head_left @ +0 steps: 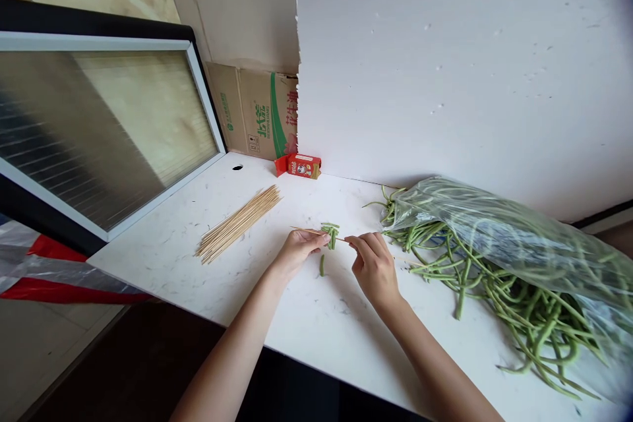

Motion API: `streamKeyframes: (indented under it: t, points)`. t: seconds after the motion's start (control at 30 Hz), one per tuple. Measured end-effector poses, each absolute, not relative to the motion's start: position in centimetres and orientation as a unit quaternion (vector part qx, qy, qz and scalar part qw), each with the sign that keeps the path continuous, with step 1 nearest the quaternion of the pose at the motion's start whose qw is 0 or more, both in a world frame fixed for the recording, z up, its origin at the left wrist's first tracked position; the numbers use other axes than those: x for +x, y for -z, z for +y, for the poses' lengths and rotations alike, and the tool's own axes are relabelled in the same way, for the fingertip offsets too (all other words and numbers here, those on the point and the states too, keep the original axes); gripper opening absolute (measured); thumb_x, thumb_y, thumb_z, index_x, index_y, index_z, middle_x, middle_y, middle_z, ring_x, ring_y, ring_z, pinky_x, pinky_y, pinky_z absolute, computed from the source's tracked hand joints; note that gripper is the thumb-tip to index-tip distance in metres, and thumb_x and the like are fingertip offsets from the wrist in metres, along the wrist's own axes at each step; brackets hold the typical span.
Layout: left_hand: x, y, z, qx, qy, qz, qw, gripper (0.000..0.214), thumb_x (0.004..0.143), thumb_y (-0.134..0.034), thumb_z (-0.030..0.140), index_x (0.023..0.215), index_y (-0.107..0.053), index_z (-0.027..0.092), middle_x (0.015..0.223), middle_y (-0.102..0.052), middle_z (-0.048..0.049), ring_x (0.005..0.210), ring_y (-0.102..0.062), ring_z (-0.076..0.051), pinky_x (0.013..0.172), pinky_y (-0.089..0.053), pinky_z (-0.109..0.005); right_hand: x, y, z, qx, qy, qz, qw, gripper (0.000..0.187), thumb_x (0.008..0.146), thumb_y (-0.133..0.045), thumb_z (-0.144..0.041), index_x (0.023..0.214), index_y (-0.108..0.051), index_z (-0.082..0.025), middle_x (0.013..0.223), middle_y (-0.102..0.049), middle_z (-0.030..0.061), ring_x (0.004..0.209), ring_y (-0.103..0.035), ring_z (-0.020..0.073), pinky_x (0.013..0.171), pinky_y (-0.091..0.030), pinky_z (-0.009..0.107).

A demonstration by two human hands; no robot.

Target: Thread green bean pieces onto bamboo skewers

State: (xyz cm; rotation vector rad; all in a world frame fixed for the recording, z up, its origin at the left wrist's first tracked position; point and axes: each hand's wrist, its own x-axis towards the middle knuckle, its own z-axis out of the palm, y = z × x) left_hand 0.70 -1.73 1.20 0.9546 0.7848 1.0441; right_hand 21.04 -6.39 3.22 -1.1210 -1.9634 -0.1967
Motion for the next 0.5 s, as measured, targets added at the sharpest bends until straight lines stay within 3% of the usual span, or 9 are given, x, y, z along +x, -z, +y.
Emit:
streamKeyframes:
  t: [0.33, 0.5]
  points:
    - [1.4, -2.0, -2.1, 0.432, -0.481, 0.38, 0.662, 0.038, 0.07, -0.094, 0.036, 0.095, -0.081, 0.01, 0.094, -0.081, -0.0131, 0.09, -0.073, -0.023, 0.093, -0.054, -0.039, 21.0, -3.1, -6.4, -0.474, 0.067, -0.768, 0.426, 0.032, 0.103, -0.046, -0.005, 0.118, -0.069, -0.022, 0.089, -0.064, 0.0083, 0.084, -0.056, 0.0244, 0.073, -0.05, 0.038]
    - [1.2, -2.0, -1.9, 0.442, -0.508, 0.393, 0.627, 0.038, 0.072, -0.091, 0.04, 0.095, -0.079, 0.012, 0.097, -0.082, -0.0133, 0.092, -0.075, -0.024, 0.092, -0.056, -0.039, 20.1, -2.8, -6.8, -0.511, -0.049, -0.73, 0.451, 0.025, 0.108, -0.048, -0.023, 0.114, -0.072, -0.022, 0.093, -0.068, 0.0094, 0.083, -0.064, 0.0237, 0.073, -0.055, 0.04]
